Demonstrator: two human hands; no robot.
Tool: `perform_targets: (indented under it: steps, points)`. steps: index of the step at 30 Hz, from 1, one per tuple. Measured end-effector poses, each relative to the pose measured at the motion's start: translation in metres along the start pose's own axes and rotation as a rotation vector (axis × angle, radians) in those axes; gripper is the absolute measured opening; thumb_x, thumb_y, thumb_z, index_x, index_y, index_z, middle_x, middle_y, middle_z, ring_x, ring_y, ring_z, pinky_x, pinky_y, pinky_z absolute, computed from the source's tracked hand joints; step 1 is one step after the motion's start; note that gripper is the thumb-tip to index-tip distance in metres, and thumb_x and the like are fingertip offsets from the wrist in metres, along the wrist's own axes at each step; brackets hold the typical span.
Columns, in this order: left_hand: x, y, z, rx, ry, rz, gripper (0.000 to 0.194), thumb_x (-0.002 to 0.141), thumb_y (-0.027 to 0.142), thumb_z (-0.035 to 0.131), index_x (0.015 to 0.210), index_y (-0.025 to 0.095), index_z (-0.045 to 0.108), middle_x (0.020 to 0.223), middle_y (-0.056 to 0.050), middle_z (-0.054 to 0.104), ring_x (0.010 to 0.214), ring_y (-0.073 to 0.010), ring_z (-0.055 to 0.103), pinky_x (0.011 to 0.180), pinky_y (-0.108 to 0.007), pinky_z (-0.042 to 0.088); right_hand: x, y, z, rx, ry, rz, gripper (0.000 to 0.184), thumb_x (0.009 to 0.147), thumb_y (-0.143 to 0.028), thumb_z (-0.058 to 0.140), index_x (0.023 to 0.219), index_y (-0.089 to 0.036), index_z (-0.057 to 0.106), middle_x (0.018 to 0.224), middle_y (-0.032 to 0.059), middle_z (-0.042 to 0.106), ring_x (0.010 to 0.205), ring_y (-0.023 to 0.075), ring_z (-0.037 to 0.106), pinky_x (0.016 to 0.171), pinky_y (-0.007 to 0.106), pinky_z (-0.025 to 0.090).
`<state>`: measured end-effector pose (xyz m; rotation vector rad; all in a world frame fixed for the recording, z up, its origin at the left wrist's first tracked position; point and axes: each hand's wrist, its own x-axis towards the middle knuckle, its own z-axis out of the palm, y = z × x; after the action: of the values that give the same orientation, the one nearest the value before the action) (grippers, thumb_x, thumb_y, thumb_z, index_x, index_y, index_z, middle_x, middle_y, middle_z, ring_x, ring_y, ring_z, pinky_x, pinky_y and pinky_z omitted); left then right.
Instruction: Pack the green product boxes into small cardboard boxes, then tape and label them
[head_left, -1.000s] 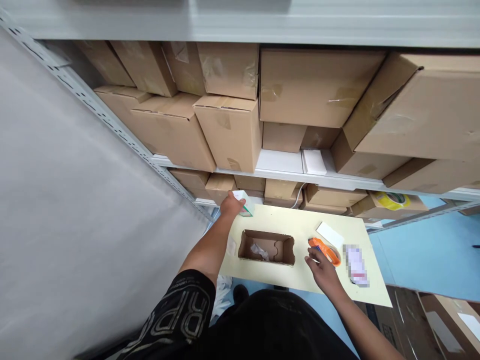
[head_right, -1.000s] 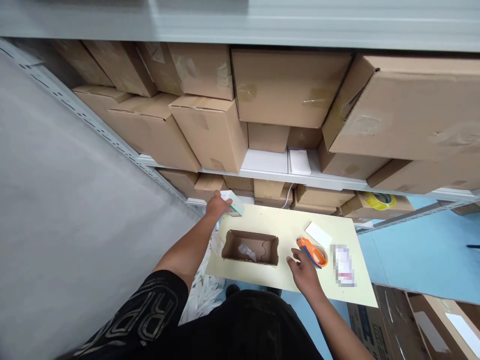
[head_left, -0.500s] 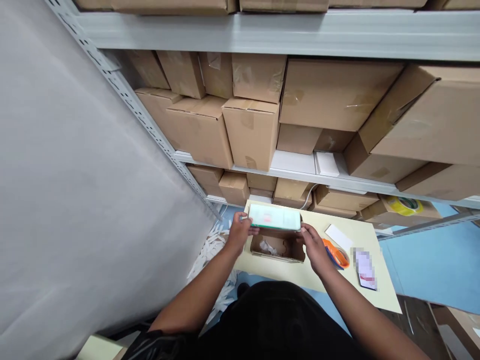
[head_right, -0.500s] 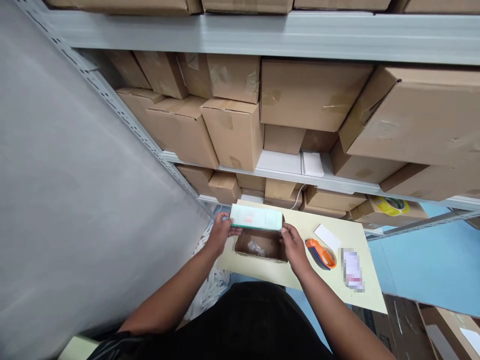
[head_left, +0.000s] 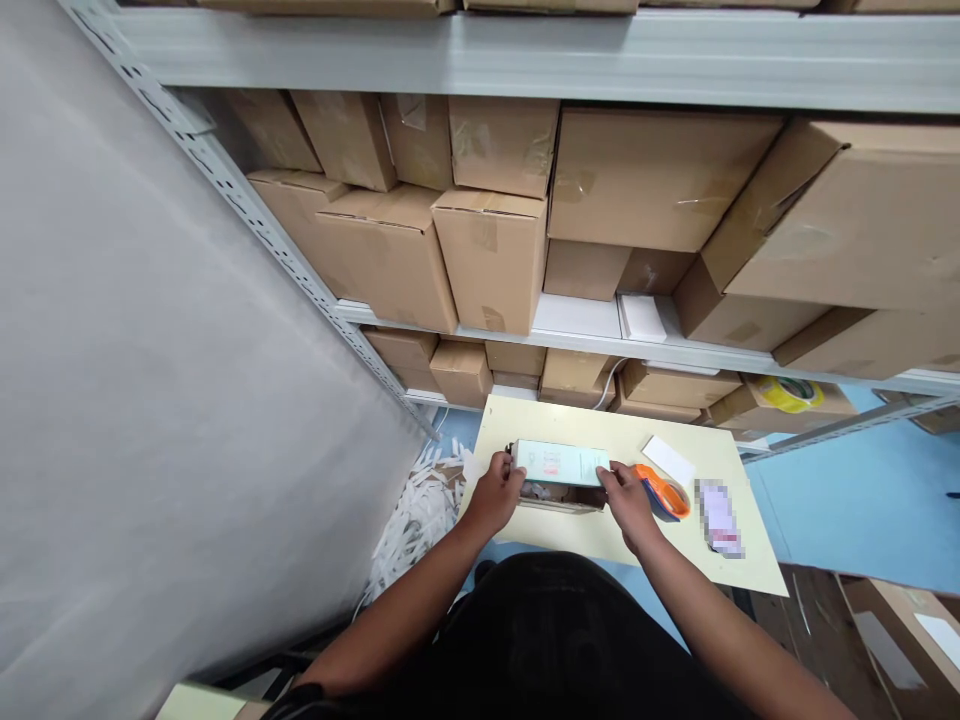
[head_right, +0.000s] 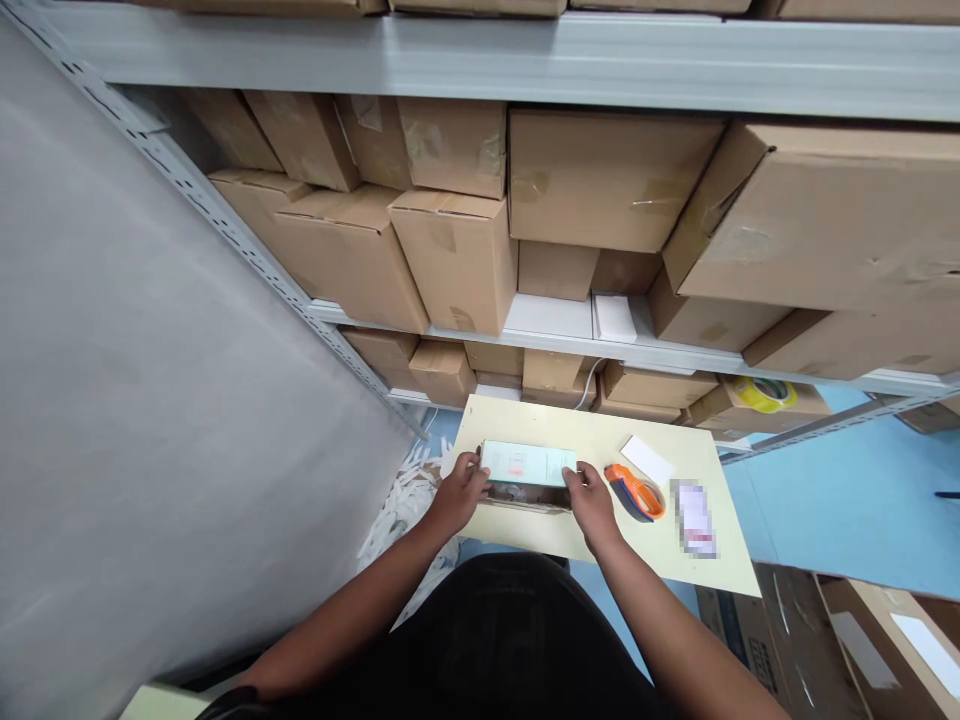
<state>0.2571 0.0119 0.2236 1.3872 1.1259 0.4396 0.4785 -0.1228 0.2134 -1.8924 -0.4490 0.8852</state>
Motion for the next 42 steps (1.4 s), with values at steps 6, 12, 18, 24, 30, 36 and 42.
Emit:
perform_targets:
  steps: [6,12,18,24,30,36,42]
  points:
    - [0.010,0.009,-0.011,0.499,0.037,0.131,0.021,0.086,0.039,0.061,0.081,0.020,0.068,0.095,-0.012,0.073,0.092,-0.0287,0.070,0.088,-0.038,0.051,0.014,0.006,-0.003,-0.352,-0.020,-0.037,0.031,0.081,-0.056,0.062,0.088,-0.026,0.064,0.083,0.0017,0.069,0.080,0.0266,0.068,0.072,0.036,0.048]
    - [0.018,0.002,-0.013,0.685,-0.074,0.062,0.020,0.079,0.031,0.068,0.063,0.022,0.061,0.076,-0.010,0.071,0.085,-0.0306,0.071,0.081,-0.037,0.051,0.015,0.012,-0.002,-0.590,-0.141,-0.072,0.020,0.080,-0.038,0.067,0.094,-0.025,0.068,0.083,0.0063,0.072,0.083,0.0288,0.067,0.073,0.035,0.043]
    - [0.033,-0.006,-0.006,0.756,-0.011,0.042,0.012,0.072,0.026,0.075,0.067,0.021,0.065,0.080,-0.012,0.072,0.094,-0.0338,0.071,0.088,-0.039,0.050,0.025,0.024,0.004,-0.609,-0.171,-0.036,0.017,0.079,-0.033,0.069,0.092,-0.022,0.071,0.083,0.0075,0.072,0.087,0.0290,0.068,0.075,0.035,0.044]
    - [0.029,-0.023,-0.008,0.833,0.076,0.123,0.026,0.083,0.024,0.068,0.109,0.021,0.067,0.118,-0.013,0.067,0.099,-0.0271,0.068,0.086,-0.034,0.049,0.035,0.037,-0.002,-0.689,-0.100,-0.160,0.022,0.083,-0.038,0.067,0.095,-0.020,0.072,0.104,0.0104,0.071,0.096,0.0267,0.068,0.083,0.033,0.048]
    - [0.022,-0.069,-0.017,0.582,0.180,0.099,0.036,0.087,0.023,0.064,0.122,0.017,0.063,0.128,-0.013,0.062,0.118,-0.0254,0.063,0.101,-0.034,0.047,0.034,0.056,-0.014,-0.612,-0.094,-0.004,0.051,0.079,-0.051,0.069,0.120,-0.020,0.071,0.124,0.0140,0.069,0.113,0.0311,0.067,0.094,0.036,0.051]
    - [0.035,-0.103,-0.012,0.174,0.158,-0.216,0.047,0.080,0.033,0.077,0.123,0.016,0.065,0.138,-0.015,0.061,0.125,-0.0285,0.061,0.100,-0.035,0.051,0.043,0.063,-0.017,-0.104,-0.265,0.337,0.052,0.073,-0.048,0.076,0.117,-0.022,0.068,0.119,0.0105,0.072,0.112,0.0258,0.067,0.085,0.035,0.057]
    - [0.040,-0.092,0.013,-0.197,0.197,-0.449,0.080,0.072,0.028,0.083,0.144,0.022,0.048,0.138,-0.017,0.060,0.104,-0.0245,0.069,0.076,-0.032,0.061,0.072,0.079,-0.017,-0.116,-0.385,0.357,0.034,0.068,-0.040,0.080,0.089,-0.020,0.063,0.096,0.0075,0.072,0.091,0.0230,0.070,0.074,0.032,0.060]
